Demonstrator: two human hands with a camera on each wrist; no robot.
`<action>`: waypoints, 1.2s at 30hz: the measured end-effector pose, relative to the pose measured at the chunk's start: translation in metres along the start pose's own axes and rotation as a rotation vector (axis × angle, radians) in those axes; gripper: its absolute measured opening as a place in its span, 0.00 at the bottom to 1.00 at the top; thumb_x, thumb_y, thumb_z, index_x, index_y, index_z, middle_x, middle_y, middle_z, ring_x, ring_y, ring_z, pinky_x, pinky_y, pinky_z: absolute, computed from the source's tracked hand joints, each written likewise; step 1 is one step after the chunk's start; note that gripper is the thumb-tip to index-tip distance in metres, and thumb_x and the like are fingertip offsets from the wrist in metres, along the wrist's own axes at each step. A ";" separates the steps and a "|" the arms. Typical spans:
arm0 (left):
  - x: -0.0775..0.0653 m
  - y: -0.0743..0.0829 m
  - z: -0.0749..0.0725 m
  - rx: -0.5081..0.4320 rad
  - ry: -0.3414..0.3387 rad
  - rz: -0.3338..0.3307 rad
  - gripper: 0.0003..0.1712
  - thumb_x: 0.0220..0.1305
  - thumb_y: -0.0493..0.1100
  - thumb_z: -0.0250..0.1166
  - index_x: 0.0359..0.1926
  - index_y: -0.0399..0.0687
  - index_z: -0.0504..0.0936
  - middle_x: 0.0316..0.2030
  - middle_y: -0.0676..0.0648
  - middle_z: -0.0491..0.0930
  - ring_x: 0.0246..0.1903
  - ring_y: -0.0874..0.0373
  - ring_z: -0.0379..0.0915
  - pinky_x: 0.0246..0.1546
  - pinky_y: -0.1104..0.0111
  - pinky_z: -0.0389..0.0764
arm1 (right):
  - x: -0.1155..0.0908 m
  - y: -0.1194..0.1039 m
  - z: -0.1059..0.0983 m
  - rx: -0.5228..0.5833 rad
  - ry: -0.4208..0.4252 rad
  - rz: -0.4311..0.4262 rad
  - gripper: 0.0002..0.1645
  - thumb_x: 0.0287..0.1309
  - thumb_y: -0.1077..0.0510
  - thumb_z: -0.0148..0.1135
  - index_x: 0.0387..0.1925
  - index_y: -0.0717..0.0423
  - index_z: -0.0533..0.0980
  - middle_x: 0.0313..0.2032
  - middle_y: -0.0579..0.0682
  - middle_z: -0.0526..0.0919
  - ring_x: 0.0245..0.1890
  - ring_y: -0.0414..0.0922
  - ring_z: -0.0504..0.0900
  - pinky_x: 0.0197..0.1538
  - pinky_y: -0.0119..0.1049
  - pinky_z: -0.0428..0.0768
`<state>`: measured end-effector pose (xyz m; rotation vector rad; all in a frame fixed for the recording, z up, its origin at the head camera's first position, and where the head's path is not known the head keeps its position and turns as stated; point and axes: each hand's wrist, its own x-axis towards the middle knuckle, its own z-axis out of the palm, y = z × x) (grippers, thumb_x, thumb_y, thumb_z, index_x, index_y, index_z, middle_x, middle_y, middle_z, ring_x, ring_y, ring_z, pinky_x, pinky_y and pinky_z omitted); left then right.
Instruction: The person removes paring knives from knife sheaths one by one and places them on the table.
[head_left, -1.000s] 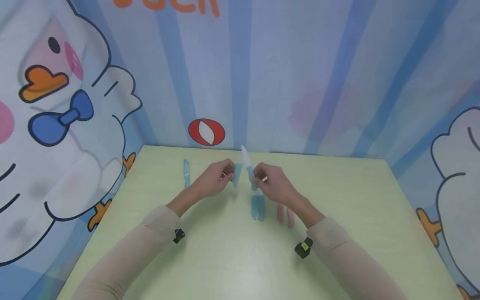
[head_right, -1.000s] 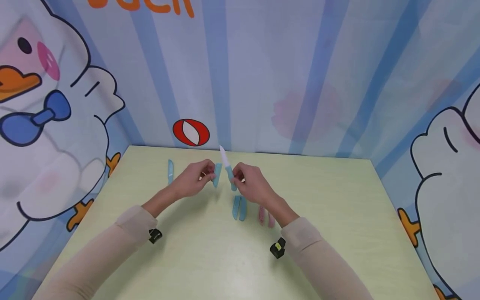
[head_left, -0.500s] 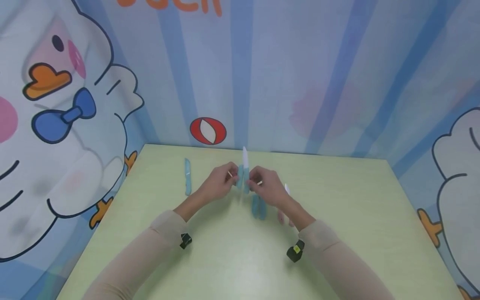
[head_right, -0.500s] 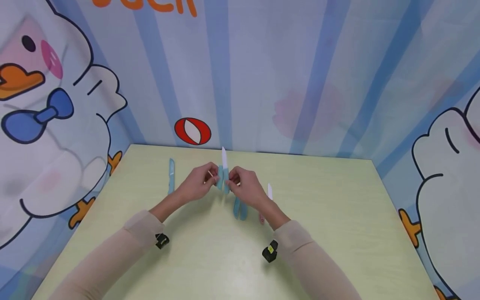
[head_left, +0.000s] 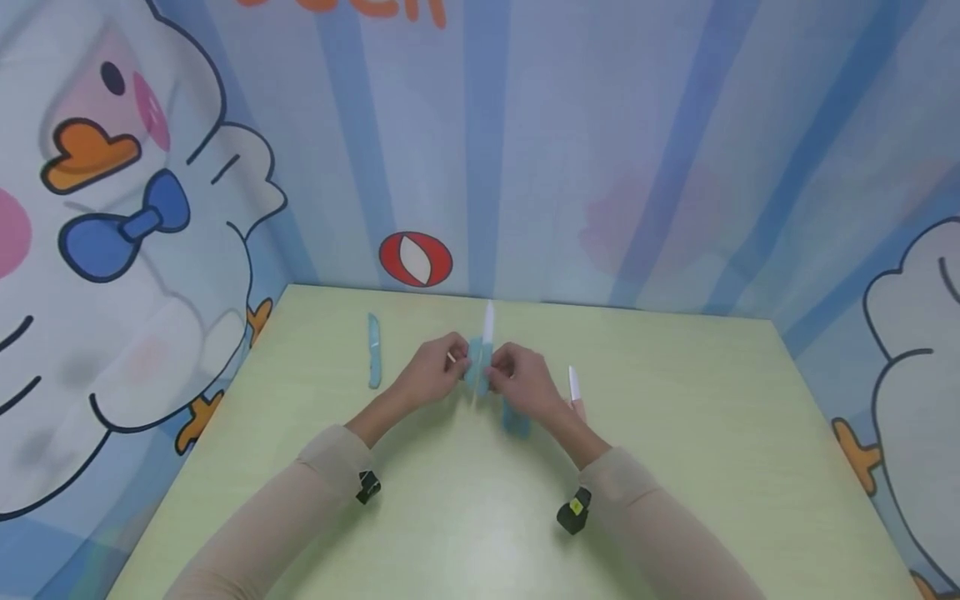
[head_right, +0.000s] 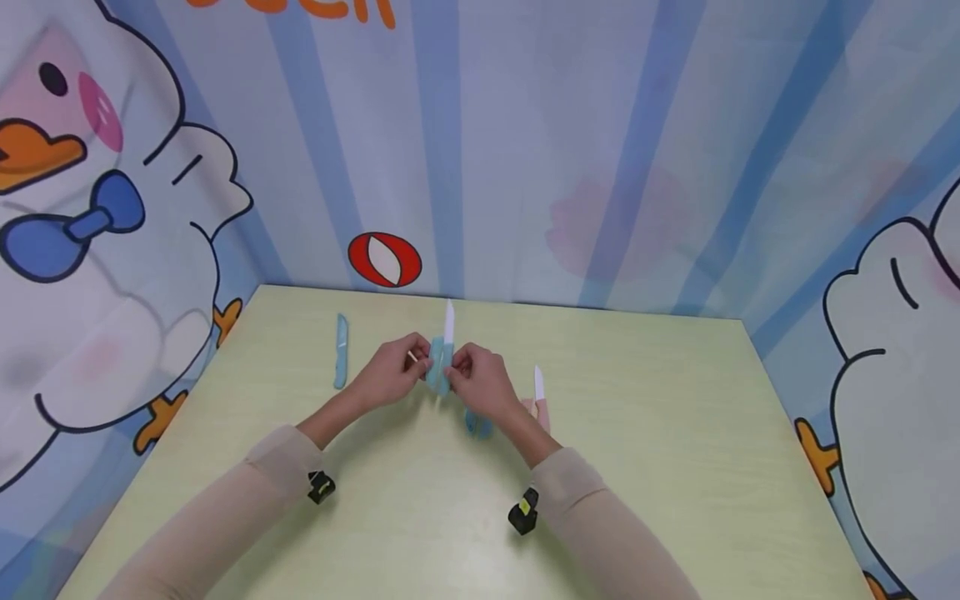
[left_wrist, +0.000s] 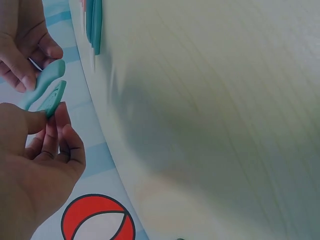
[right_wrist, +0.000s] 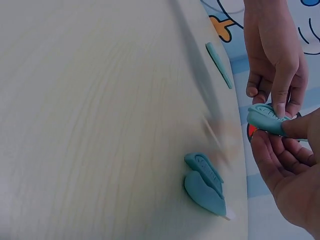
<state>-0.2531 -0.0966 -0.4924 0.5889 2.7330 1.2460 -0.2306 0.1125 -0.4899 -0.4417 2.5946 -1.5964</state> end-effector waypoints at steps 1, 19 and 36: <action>0.000 0.000 0.000 0.010 0.000 -0.008 0.05 0.79 0.38 0.61 0.51 0.43 0.78 0.42 0.46 0.83 0.37 0.57 0.81 0.37 0.65 0.84 | 0.001 0.001 0.002 0.003 0.003 0.015 0.07 0.71 0.63 0.66 0.45 0.64 0.79 0.35 0.54 0.88 0.32 0.46 0.88 0.38 0.39 0.87; -0.010 -0.009 0.009 0.123 -0.047 -0.191 0.09 0.77 0.40 0.63 0.49 0.37 0.82 0.37 0.45 0.83 0.37 0.54 0.78 0.41 0.61 0.82 | 0.000 -0.001 0.022 -0.091 -0.022 0.204 0.09 0.68 0.60 0.68 0.41 0.64 0.81 0.30 0.52 0.86 0.28 0.44 0.85 0.34 0.35 0.83; -0.011 -0.008 0.020 0.248 -0.074 -0.275 0.10 0.76 0.39 0.64 0.48 0.33 0.83 0.37 0.43 0.83 0.33 0.55 0.78 0.36 0.65 0.81 | 0.004 -0.002 0.036 -0.188 -0.050 0.308 0.05 0.60 0.63 0.68 0.28 0.60 0.81 0.23 0.50 0.85 0.22 0.44 0.83 0.26 0.31 0.76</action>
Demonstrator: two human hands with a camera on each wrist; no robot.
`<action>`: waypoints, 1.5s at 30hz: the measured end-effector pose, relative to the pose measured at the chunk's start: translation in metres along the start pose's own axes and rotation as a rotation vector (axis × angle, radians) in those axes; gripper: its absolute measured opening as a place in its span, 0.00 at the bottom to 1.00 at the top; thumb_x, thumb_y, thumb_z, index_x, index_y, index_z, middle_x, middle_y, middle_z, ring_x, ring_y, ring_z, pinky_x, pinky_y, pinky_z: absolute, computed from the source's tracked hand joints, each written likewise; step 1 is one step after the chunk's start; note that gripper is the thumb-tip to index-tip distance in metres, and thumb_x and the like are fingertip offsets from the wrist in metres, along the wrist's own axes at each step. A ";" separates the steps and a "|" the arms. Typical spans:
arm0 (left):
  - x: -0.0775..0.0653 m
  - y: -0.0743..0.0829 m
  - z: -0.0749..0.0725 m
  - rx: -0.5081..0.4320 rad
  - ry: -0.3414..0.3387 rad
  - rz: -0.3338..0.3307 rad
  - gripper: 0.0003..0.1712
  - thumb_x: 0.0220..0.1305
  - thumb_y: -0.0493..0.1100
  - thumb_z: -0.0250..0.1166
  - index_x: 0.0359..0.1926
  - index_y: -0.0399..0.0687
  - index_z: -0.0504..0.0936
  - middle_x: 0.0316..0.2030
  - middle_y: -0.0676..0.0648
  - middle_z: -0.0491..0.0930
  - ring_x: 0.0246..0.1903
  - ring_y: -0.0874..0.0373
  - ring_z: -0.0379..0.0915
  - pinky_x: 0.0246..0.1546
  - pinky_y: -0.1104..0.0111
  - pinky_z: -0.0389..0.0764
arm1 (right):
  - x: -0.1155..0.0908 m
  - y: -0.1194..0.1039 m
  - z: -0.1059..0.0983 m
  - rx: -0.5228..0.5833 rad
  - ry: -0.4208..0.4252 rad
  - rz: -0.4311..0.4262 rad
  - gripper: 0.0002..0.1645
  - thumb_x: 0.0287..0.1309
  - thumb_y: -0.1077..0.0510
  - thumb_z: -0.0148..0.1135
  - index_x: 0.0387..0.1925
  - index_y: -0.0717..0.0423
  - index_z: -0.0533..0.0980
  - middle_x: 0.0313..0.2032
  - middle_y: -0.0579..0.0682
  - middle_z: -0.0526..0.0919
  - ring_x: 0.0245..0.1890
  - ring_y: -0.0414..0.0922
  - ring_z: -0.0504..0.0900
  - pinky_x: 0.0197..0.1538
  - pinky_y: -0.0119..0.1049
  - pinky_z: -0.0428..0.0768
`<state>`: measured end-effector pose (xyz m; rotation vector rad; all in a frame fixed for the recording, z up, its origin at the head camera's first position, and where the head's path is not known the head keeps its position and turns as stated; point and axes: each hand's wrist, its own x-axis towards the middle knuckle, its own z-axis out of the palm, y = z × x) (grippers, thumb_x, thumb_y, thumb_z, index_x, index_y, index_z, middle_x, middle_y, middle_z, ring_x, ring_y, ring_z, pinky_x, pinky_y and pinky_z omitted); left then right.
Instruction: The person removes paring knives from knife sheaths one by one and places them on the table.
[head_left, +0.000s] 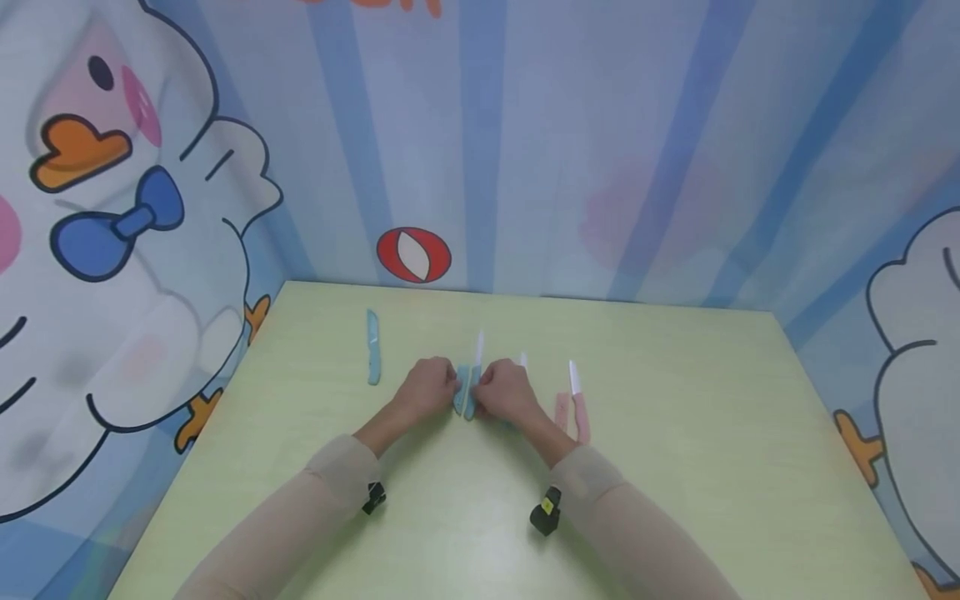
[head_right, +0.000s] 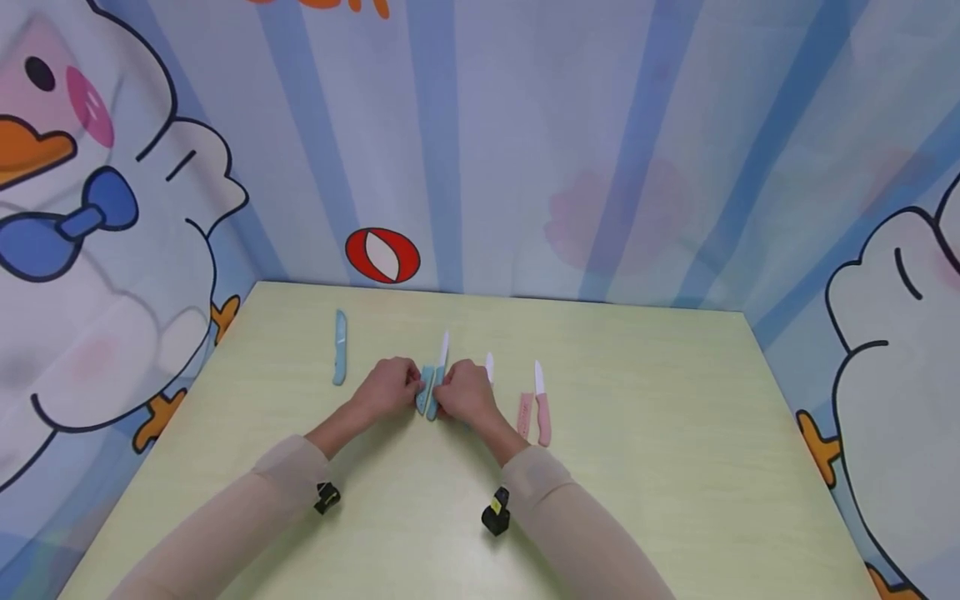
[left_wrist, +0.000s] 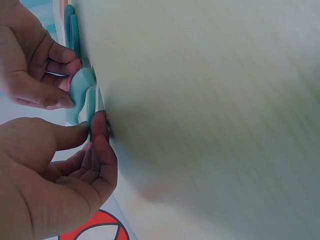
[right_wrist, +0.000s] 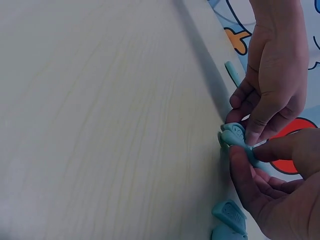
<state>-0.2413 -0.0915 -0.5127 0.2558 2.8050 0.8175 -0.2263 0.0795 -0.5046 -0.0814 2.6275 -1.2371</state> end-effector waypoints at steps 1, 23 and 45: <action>0.000 0.000 0.000 0.006 -0.006 -0.009 0.10 0.76 0.39 0.64 0.47 0.34 0.83 0.36 0.44 0.83 0.32 0.55 0.78 0.35 0.66 0.80 | 0.000 0.000 0.001 -0.006 -0.001 0.001 0.06 0.59 0.64 0.67 0.27 0.59 0.81 0.22 0.50 0.85 0.21 0.43 0.82 0.25 0.31 0.76; -0.002 0.010 0.000 0.077 -0.006 -0.023 0.16 0.74 0.36 0.59 0.25 0.44 0.70 0.18 0.51 0.65 0.18 0.60 0.64 0.20 0.70 0.65 | 0.021 0.019 0.016 -0.179 0.008 -0.125 0.17 0.52 0.65 0.61 0.12 0.50 0.71 0.11 0.44 0.76 0.12 0.40 0.73 0.17 0.31 0.68; -0.004 0.009 0.001 0.090 0.001 -0.051 0.16 0.75 0.39 0.59 0.26 0.45 0.71 0.19 0.51 0.68 0.18 0.59 0.65 0.20 0.69 0.65 | 0.059 0.057 0.036 -0.247 -0.014 -0.089 0.15 0.49 0.61 0.59 0.11 0.50 0.70 0.10 0.45 0.74 0.10 0.42 0.74 0.14 0.34 0.70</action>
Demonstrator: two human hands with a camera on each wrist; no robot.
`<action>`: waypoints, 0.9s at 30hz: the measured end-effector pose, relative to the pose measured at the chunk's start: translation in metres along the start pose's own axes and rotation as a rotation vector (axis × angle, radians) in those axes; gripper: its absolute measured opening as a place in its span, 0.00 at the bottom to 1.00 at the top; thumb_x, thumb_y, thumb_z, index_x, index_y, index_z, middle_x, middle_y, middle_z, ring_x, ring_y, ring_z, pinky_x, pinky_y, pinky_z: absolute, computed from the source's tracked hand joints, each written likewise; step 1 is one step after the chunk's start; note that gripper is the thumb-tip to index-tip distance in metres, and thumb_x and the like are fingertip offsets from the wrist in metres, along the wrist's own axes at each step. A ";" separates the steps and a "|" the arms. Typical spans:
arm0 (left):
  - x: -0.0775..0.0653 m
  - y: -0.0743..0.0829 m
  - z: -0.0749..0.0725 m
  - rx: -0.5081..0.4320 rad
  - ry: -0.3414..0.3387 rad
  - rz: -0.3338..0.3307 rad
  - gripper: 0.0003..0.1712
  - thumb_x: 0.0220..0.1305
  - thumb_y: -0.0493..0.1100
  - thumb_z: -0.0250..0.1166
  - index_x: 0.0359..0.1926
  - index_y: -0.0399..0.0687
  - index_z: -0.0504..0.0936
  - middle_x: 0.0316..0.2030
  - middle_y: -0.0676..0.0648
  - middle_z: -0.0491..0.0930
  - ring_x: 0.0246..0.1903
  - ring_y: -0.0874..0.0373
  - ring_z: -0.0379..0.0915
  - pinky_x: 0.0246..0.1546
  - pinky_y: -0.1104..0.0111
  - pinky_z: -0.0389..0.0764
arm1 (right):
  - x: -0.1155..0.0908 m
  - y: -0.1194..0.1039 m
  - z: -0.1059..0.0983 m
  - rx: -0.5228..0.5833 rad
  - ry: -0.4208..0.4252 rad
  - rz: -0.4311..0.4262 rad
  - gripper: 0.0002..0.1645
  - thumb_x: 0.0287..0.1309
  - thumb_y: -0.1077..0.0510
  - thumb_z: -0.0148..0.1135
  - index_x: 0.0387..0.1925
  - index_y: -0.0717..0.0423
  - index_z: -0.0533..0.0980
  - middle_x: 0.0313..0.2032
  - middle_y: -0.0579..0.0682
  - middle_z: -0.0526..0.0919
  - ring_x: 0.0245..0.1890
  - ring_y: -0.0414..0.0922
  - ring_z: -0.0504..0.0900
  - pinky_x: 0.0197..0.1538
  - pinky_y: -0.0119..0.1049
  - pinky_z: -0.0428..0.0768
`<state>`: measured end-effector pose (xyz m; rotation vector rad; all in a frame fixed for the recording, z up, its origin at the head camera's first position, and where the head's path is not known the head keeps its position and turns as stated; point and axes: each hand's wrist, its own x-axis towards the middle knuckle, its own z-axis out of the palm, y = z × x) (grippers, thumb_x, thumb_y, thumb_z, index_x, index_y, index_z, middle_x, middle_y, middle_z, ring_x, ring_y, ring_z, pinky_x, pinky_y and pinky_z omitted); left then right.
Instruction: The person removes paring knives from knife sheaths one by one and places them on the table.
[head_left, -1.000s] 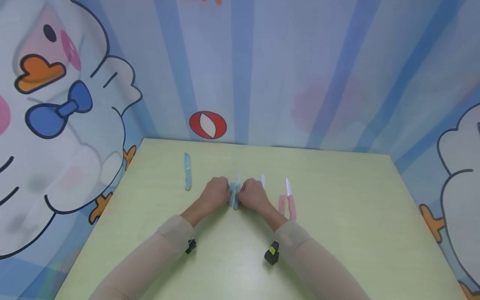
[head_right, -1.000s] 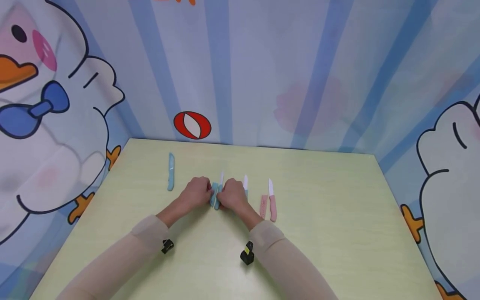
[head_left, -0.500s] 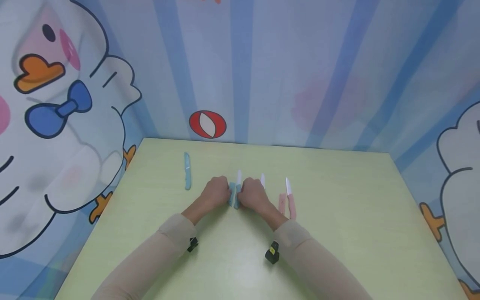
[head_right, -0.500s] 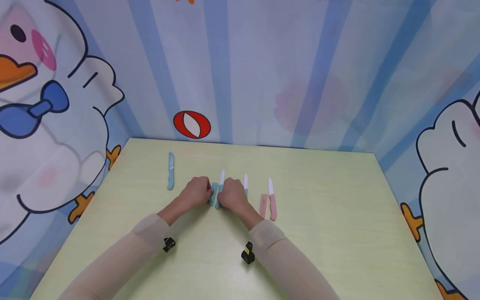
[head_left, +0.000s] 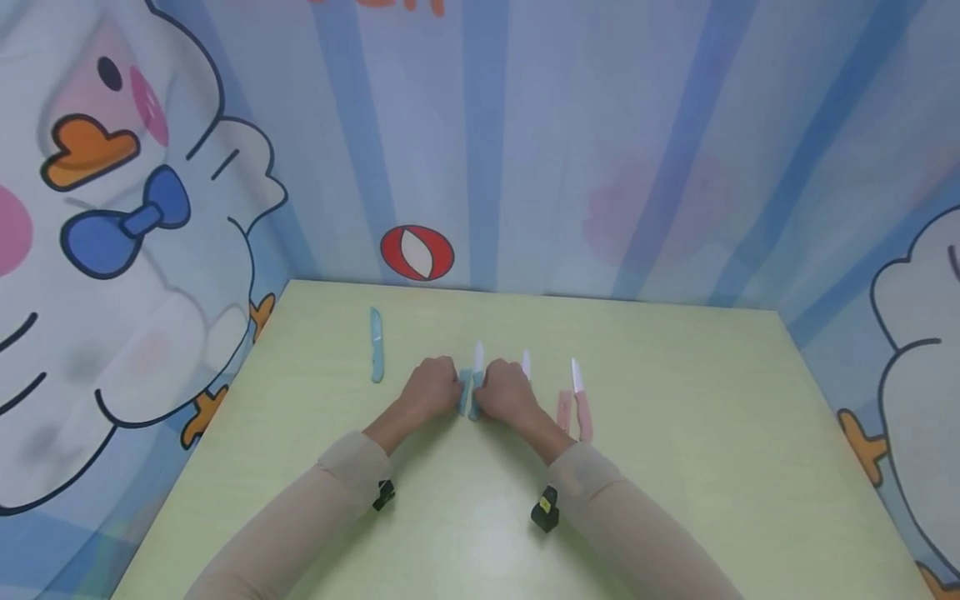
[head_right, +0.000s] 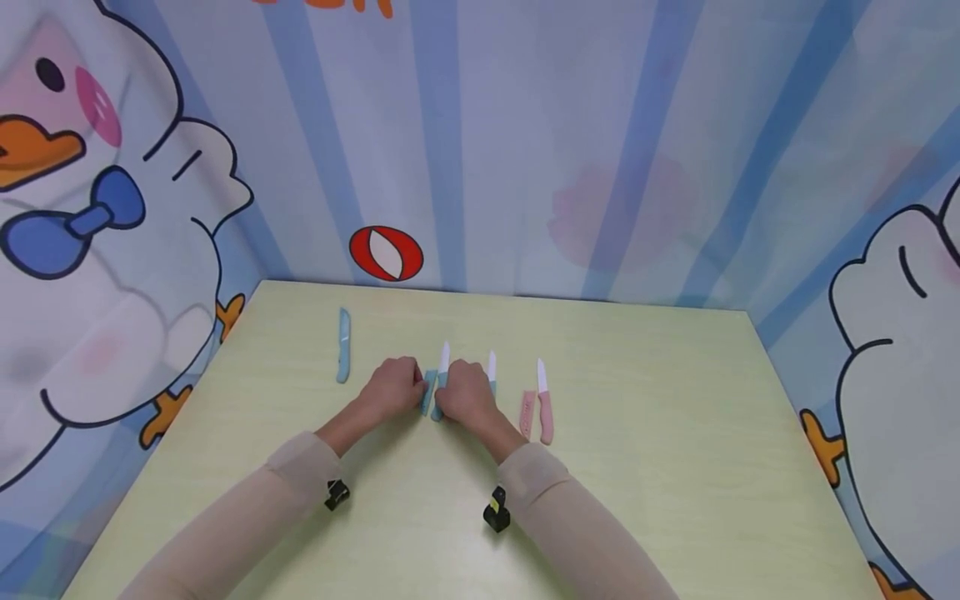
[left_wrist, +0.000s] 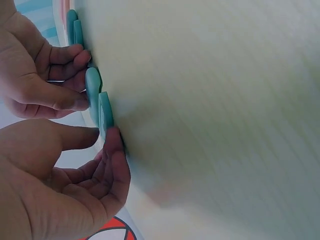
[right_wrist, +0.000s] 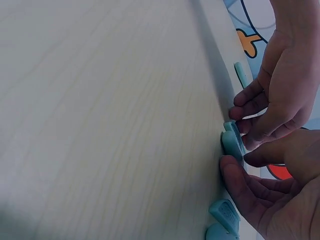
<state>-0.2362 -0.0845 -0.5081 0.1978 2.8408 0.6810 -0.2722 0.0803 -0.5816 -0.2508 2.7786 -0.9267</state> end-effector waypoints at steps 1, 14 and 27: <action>0.000 0.000 0.000 0.007 0.000 -0.006 0.16 0.75 0.39 0.60 0.26 0.45 0.71 0.19 0.51 0.68 0.18 0.59 0.65 0.20 0.68 0.65 | -0.002 0.000 -0.001 0.005 0.002 -0.008 0.16 0.51 0.60 0.60 0.12 0.50 0.70 0.11 0.46 0.76 0.11 0.43 0.75 0.15 0.35 0.71; -0.001 0.001 -0.024 0.122 0.025 -0.018 0.14 0.77 0.49 0.62 0.43 0.43 0.84 0.33 0.47 0.82 0.30 0.54 0.77 0.34 0.61 0.79 | -0.040 -0.038 -0.058 0.040 0.002 -0.074 0.23 0.67 0.52 0.65 0.16 0.54 0.77 0.10 0.46 0.77 0.11 0.42 0.74 0.18 0.34 0.71; -0.003 0.001 -0.063 0.220 0.137 0.173 0.18 0.75 0.51 0.66 0.55 0.43 0.85 0.46 0.45 0.84 0.45 0.50 0.80 0.50 0.50 0.81 | -0.051 -0.058 -0.100 -0.112 0.055 -0.090 0.19 0.71 0.50 0.67 0.38 0.65 0.84 0.31 0.56 0.88 0.25 0.46 0.82 0.35 0.41 0.83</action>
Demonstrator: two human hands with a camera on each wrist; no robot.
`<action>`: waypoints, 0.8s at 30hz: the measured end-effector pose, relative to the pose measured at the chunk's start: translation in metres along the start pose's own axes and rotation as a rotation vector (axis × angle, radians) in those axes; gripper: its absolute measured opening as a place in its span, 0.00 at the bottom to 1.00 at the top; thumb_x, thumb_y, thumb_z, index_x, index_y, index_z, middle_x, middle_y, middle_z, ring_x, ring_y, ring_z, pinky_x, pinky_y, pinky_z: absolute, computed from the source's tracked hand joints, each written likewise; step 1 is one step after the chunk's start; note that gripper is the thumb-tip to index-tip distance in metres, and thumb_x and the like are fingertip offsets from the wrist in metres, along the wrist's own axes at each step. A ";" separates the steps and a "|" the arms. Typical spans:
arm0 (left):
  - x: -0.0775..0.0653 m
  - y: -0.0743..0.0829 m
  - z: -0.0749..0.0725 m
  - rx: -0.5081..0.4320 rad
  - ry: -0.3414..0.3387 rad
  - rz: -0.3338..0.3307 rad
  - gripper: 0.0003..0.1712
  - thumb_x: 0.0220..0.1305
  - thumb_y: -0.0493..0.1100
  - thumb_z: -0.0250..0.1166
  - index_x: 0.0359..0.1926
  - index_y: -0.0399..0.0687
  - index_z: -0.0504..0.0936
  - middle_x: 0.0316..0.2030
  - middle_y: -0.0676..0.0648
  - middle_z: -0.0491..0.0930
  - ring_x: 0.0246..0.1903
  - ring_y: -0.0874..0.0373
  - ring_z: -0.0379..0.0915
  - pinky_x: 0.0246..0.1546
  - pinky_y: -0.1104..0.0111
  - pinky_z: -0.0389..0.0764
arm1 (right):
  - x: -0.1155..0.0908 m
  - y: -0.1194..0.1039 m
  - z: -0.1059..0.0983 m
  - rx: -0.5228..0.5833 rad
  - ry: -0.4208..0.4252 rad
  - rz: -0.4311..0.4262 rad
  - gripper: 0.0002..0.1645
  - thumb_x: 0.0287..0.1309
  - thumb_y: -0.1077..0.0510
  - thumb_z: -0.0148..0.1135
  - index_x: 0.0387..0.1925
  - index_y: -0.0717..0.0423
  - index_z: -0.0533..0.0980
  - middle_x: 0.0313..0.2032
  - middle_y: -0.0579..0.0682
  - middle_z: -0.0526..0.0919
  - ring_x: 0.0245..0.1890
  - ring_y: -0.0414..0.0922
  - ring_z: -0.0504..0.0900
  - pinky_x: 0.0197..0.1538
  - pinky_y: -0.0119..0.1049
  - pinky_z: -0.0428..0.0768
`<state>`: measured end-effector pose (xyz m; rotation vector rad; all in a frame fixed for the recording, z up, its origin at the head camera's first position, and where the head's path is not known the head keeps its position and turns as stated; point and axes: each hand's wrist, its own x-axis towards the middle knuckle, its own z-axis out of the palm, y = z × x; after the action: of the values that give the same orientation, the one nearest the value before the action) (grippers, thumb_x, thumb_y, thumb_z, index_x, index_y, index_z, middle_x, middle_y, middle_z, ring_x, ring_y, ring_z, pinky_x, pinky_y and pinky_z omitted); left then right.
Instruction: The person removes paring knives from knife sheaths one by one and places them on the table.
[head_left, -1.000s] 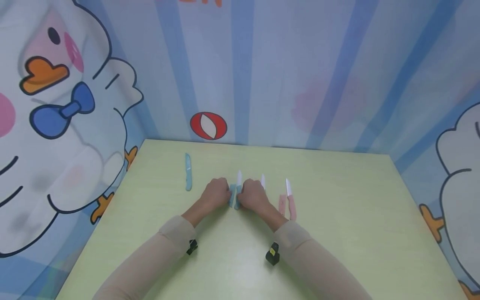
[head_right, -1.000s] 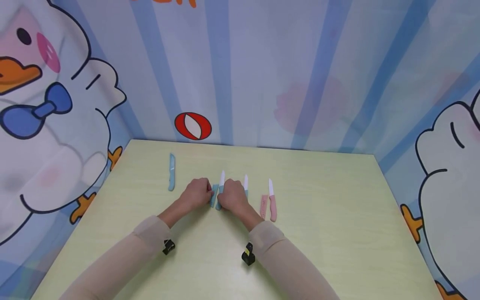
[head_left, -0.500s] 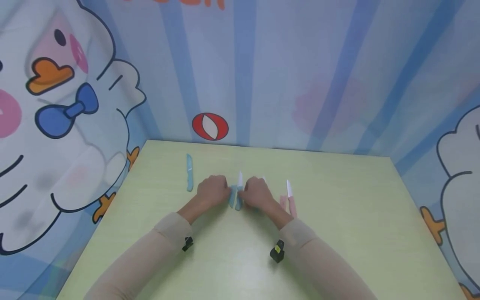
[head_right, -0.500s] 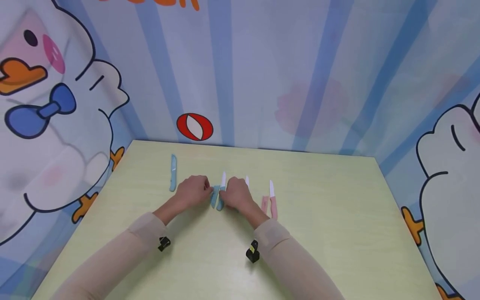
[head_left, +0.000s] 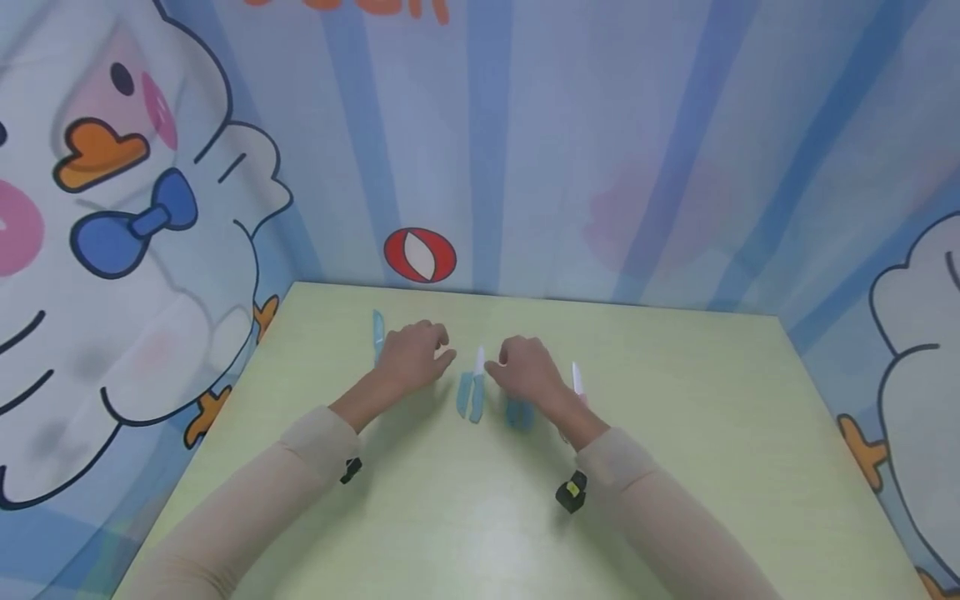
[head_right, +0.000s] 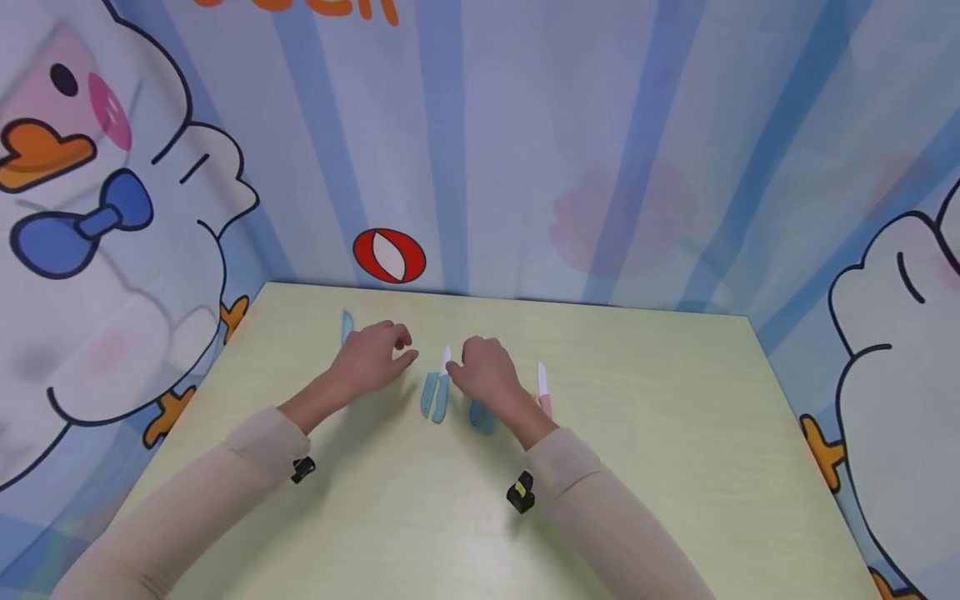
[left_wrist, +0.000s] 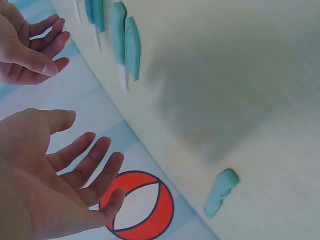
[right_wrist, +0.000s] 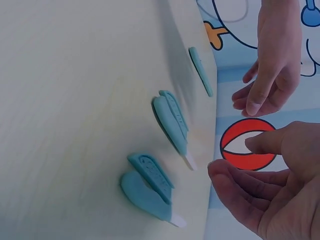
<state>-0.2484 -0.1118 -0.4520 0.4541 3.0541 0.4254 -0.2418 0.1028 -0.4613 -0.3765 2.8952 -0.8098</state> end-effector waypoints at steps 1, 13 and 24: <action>0.000 0.001 -0.003 0.008 0.017 0.017 0.18 0.75 0.51 0.66 0.56 0.43 0.85 0.46 0.44 0.84 0.46 0.49 0.81 0.50 0.50 0.81 | -0.001 0.000 -0.004 -0.023 0.013 -0.012 0.19 0.70 0.50 0.67 0.41 0.66 0.84 0.35 0.58 0.88 0.28 0.46 0.82 0.38 0.43 0.84; 0.011 0.010 -0.032 0.073 0.064 0.190 0.32 0.74 0.61 0.64 0.71 0.51 0.76 0.67 0.44 0.75 0.69 0.44 0.68 0.69 0.40 0.68 | 0.002 -0.003 -0.050 -0.133 0.025 -0.112 0.26 0.72 0.48 0.66 0.58 0.65 0.79 0.37 0.55 0.89 0.31 0.46 0.86 0.36 0.43 0.85; 0.025 -0.008 -0.044 0.056 0.041 0.323 0.40 0.78 0.61 0.58 0.82 0.51 0.62 0.80 0.41 0.59 0.79 0.41 0.52 0.76 0.40 0.58 | -0.001 -0.004 -0.061 -0.348 0.109 -0.207 0.46 0.70 0.39 0.68 0.76 0.62 0.65 0.65 0.65 0.77 0.65 0.64 0.74 0.64 0.62 0.76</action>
<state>-0.2774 -0.1234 -0.4111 0.9594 3.0409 0.3596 -0.2502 0.1302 -0.4068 -0.6951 3.1385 -0.3517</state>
